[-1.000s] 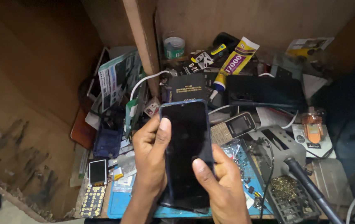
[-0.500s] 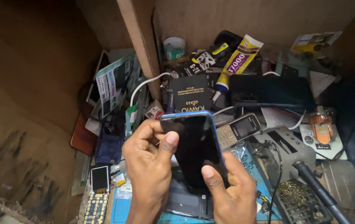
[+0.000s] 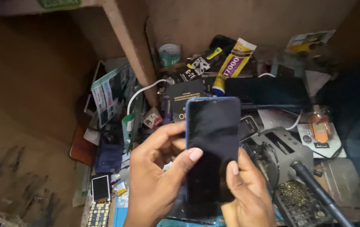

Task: The person handles a disassembled smartphone, removes the back cover, and applies adhesive from a tube along the frame edges of the back cover. The person repeatedly squeezes the tube to dispense adhesive while rotating the cover to reach different sides.

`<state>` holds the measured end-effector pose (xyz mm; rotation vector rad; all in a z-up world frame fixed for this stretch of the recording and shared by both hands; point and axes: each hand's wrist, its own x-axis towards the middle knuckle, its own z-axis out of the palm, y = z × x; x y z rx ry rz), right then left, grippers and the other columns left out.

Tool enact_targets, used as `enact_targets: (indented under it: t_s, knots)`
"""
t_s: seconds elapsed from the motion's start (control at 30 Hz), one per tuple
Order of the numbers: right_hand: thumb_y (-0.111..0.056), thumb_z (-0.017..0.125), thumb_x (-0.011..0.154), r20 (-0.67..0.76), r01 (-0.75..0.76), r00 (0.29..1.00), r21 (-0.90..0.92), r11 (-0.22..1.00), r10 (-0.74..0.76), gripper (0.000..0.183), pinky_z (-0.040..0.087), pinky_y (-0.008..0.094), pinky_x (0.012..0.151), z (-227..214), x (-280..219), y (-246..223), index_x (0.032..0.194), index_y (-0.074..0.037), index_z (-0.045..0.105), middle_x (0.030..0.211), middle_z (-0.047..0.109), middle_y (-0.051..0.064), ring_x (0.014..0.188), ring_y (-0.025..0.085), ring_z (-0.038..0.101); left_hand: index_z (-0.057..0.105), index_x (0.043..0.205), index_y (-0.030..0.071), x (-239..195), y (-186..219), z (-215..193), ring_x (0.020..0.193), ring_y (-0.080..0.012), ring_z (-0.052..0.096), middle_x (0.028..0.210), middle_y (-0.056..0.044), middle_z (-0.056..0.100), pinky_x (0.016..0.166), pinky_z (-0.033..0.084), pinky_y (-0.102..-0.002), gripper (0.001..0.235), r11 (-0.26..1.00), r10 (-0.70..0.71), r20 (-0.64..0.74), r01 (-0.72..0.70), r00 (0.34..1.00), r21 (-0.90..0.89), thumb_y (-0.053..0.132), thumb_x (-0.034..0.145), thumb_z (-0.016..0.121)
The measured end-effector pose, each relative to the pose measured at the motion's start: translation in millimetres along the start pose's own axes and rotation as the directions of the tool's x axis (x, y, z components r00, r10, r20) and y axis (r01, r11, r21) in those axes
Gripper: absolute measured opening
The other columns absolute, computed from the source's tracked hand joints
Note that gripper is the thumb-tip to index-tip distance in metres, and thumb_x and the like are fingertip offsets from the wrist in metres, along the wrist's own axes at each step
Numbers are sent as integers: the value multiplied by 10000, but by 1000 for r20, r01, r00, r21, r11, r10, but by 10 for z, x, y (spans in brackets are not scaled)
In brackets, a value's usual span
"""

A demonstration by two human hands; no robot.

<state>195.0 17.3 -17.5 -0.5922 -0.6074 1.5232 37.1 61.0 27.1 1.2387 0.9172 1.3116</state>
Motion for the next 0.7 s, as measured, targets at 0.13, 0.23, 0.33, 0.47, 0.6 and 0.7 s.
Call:
enact_targets:
  t_s: [0.13,0.23,0.33,0.47,0.6,0.7]
  knots:
    - [-265,558,1051,-21,32,999,-218,975,-38,629,390,418,1116,-15,-74,21,1571,45,385,1468,590,288,1314,309,561,647,1182,-39,21,-122,-27,701,-47,566,786,0,631,624,459,-179,351,998,68,-109,-69,992,0,33,866,780]
    - [-394,560,1020,94,163,986,-353,921,-139,736,311,407,1175,27,-95,39,1540,97,387,1510,547,239,1413,288,499,629,1173,-31,49,-206,-64,672,-44,537,775,14,586,575,432,-184,355,998,58,-139,-59,989,-2,41,857,774]
    - [-518,513,1057,204,251,963,-444,860,-175,807,249,404,1208,79,-98,6,1559,95,356,1573,501,215,1488,288,430,627,1197,-33,72,-255,-44,669,-43,520,783,12,588,567,414,-183,362,999,41,-160,-46,986,-24,56,876,767]
    - [-591,463,1052,226,291,954,-557,778,-196,837,277,405,1205,137,-114,-17,1540,88,420,1557,507,207,1478,289,445,616,1311,-34,70,-203,43,746,-77,566,882,-46,645,618,457,-183,448,997,17,-175,-29,984,-69,59,895,754]
    - [-593,463,1050,225,334,942,-583,741,-248,825,411,420,1108,114,-78,-14,1528,79,435,1551,488,216,1374,298,507,422,1502,14,34,-5,171,1145,-164,651,1332,-127,625,899,579,-242,697,982,186,-146,-188,972,4,46,873,719]
    - [-566,453,1074,282,407,913,-641,650,-294,791,379,410,1153,83,-63,-4,1512,91,488,1506,513,244,1396,317,504,388,1592,-7,-58,180,255,1230,-278,641,1534,-198,519,866,591,-347,802,976,187,-79,-194,979,-100,60,876,744]
